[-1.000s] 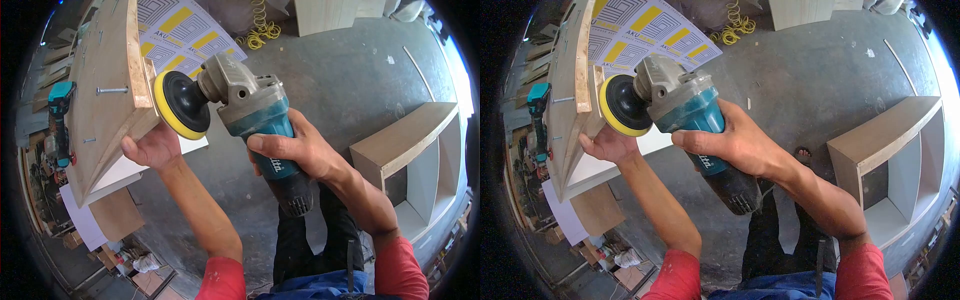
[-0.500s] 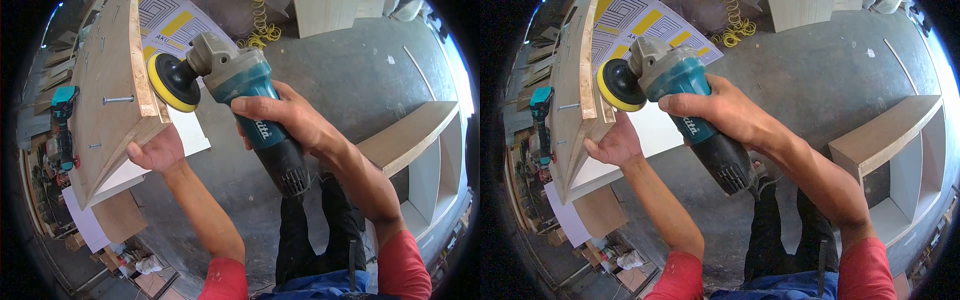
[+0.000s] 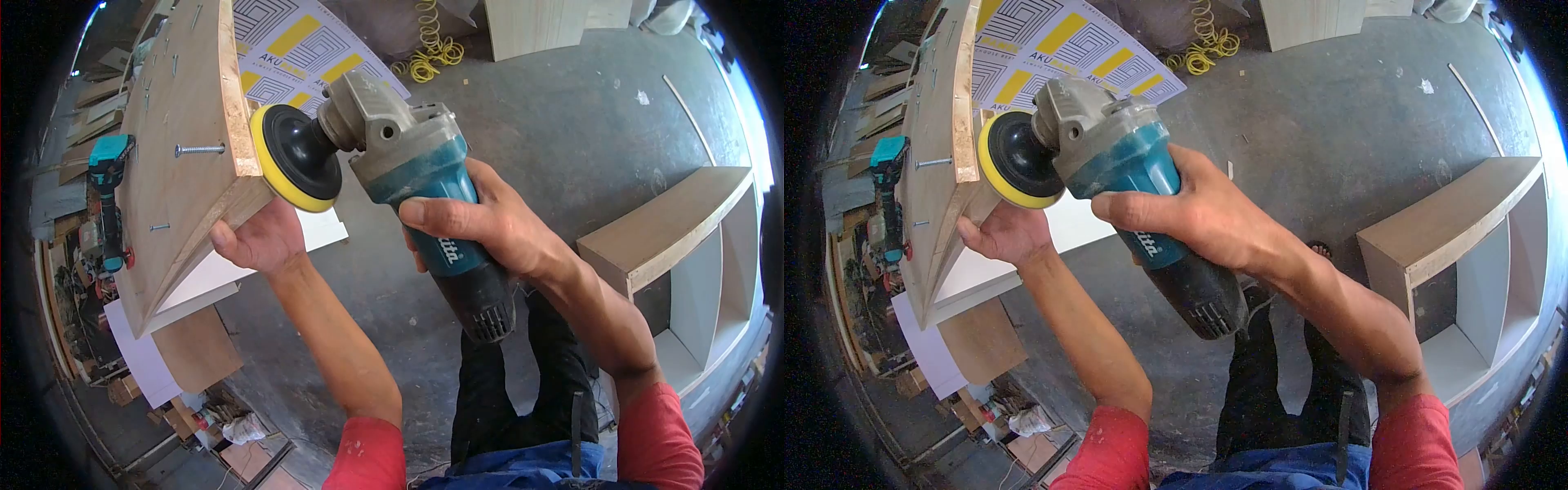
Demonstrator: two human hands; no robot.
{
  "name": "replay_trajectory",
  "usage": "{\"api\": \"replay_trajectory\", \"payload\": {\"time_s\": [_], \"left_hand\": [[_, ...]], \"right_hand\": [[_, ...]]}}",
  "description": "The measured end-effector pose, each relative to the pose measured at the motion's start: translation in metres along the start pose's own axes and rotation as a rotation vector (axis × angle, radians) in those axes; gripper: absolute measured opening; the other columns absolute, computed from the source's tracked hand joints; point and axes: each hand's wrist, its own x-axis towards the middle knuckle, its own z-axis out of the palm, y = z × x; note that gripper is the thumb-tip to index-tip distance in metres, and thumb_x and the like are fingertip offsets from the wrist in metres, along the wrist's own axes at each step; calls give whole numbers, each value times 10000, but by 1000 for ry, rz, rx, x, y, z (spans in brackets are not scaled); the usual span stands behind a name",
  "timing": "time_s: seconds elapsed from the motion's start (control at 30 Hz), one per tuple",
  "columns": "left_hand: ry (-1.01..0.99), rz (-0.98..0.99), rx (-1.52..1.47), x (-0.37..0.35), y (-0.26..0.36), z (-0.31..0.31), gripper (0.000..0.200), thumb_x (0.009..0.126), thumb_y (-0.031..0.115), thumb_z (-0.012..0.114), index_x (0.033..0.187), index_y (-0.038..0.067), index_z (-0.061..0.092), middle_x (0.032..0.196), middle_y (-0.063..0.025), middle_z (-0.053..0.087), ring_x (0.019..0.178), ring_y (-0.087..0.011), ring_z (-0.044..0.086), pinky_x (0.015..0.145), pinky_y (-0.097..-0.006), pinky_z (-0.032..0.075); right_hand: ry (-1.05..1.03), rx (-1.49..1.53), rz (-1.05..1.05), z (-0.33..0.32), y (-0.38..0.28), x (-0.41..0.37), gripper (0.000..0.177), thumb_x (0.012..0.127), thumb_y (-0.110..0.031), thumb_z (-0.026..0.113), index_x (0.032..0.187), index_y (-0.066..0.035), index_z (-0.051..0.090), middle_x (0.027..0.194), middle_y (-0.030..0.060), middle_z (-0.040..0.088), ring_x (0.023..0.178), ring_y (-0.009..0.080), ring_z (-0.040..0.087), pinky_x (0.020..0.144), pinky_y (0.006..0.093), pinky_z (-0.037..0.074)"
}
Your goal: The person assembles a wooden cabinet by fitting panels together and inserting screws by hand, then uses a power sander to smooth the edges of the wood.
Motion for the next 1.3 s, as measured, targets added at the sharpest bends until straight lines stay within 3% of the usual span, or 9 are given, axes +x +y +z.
{"api": "replay_trajectory", "payload": {"time_s": [0.23, 0.33, 0.77, 0.93, 1.0, 1.1, 1.17, 1.2, 1.3], "left_hand": [[46, -49, 24, -2, 2, 5, 886, 794, 469, 742, 1494, 67, 377, 1492, -139, 437, 1398, -298, 427, 1183, -456, 363], [19, -54, 27, 0, 3, 3, 886, 789, 469, 750, 1488, 65, 385, 1487, -140, 442, 1398, -298, 428, 1178, -458, 373], [-15, -207, -135, 3, -1, -33, 904, 797, 473, 746, 1482, 18, 370, 1469, -198, 442, 1366, -327, 471, 1121, -457, 462], [11, -28, -18, -1, 1, 7, 840, 820, 444, 730, 1492, 72, 391, 1515, -120, 424, 1417, -299, 398, 1187, -475, 335], [-8, 8, 0, 1, 0, 13, 838, 824, 450, 724, 1493, 71, 391, 1514, -120, 425, 1412, -290, 403, 1180, -465, 338], [-28, 38, 26, 1, 0, 13, 822, 843, 461, 696, 1499, 74, 387, 1512, -103, 432, 1399, -262, 413, 1170, -450, 329], [-108, 34, 69, 2, 1, 14, 844, 875, 501, 652, 1540, 88, 338, 1573, -94, 378, 1448, -269, 362, 1228, -556, 214], [-121, 37, 101, 4, 2, 15, 890, 851, 517, 690, 1542, 83, 336, 1591, -81, 359, 1444, -274, 364, 1220, -601, 194], [-127, 27, 178, -1, 1, 8, 1019, 805, 558, 735, 1566, 68, 268, 1595, -135, 341, 1442, -313, 358, 1223, -567, 209]], "right_hand": [[26, -19, -12, 2, 14, -8, 592, 785, -439, 749, 1092, 39, 584, 829, 108, 651, 711, 191, 670, 678, 323, 558], [-8, -1, 80, -2, 14, -13, 641, 795, -457, 770, 1140, 53, 594, 920, 114, 659, 818, 195, 652, 758, 335, 530], [-18, -45, 4, -2, 13, -19, 641, 793, -436, 772, 1168, 53, 598, 944, 100, 652, 853, 183, 645, 780, 326, 522], [-31, 13, 76, -3, 5, -3, 612, 791, -427, 771, 1151, 41, 610, 934, 102, 652, 826, 185, 650, 748, 328, 530], [5, -3, -34, -4, 6, 10, 599, 778, -457, 751, 1077, 36, 587, 846, 119, 652, 719, 198, 675, 672, 320, 548], [-10, -42, -68, -11, -2, 31, 610, 791, -489, 735, 1067, 36, 590, 855, 125, 650, 718, 196, 678, 691, 320, 561], [-5, -76, -51, -17, -3, 39, 640, 796, -515, 729, 1084, 36, 578, 866, 123, 647, 725, 192, 681, 703, 320, 569], [6, -64, -46, -20, 0, 41, 643, 795, -512, 732, 1094, 34, 572, 866, 121, 648, 723, 189, 679, 695, 319, 566], [71, -27, 0, -26, 13, 25, 639, 797, -500, 734, 1108, 31, 561, 860, 116, 648, 712, 184, 672, 679, 318, 561]]}}
